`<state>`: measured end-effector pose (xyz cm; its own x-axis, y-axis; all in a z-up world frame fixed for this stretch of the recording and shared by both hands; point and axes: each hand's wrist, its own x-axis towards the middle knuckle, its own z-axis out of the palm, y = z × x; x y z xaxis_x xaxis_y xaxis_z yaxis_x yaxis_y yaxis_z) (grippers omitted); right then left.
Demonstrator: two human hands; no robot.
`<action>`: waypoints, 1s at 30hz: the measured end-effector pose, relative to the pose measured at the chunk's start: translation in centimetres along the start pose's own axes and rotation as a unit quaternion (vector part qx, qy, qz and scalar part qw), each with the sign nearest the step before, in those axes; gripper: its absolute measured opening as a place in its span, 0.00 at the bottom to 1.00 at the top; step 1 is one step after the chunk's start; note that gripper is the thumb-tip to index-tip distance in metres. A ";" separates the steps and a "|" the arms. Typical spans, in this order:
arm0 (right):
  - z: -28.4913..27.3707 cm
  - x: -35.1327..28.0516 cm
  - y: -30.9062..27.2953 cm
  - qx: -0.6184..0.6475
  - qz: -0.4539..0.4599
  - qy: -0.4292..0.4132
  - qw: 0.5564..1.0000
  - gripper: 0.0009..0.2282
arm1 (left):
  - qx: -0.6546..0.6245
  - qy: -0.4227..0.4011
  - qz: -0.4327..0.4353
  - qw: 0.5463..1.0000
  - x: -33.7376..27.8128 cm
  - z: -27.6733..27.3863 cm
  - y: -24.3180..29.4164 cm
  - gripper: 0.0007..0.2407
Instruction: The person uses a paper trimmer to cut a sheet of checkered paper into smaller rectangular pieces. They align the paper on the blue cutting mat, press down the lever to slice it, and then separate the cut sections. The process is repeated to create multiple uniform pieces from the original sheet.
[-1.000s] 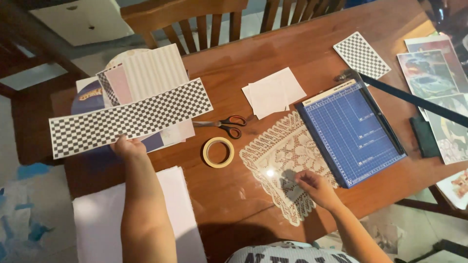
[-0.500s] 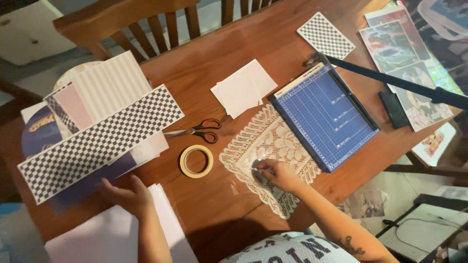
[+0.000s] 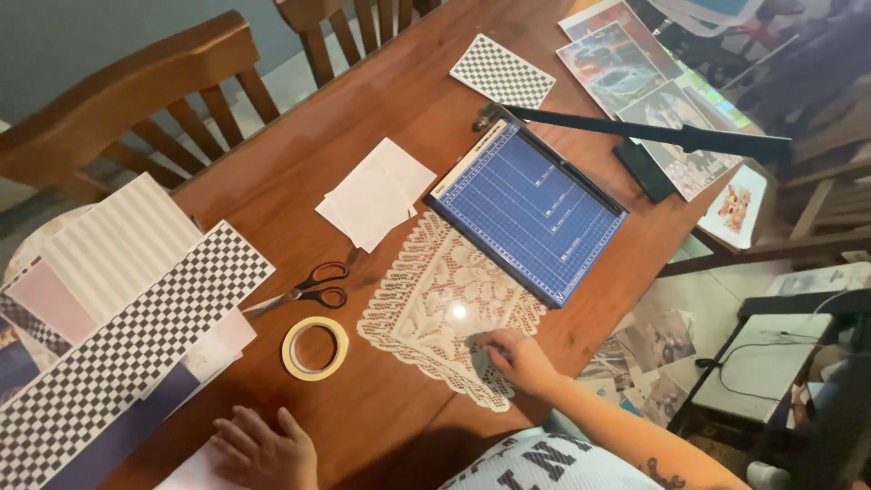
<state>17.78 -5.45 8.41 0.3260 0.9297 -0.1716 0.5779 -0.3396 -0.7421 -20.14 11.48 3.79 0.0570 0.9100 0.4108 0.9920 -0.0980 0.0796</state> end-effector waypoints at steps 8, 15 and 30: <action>-7.6 -2.4 6.9 0.008 0.135 0.192 0.972 0.07 | -0.038 0.042 0.046 0.997 0.5 -0.8 2.5 0.24; -20.0 1.7 13.6 0.101 0.142 0.324 0.930 0.07 | -0.179 0.071 0.048 0.980 -0.3 -2.0 15.2 0.27; -33.4 33.9 24.0 -0.088 -0.098 0.215 0.968 0.20 | -0.226 -0.154 0.094 0.957 -11.1 -3.4 40.7 0.19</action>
<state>67.73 13.15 6.40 0.4558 0.8467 0.2745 0.7664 -0.2165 -0.6047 19.19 -4.00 5.56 0.3298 0.9276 0.1755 0.8142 -0.3736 0.4444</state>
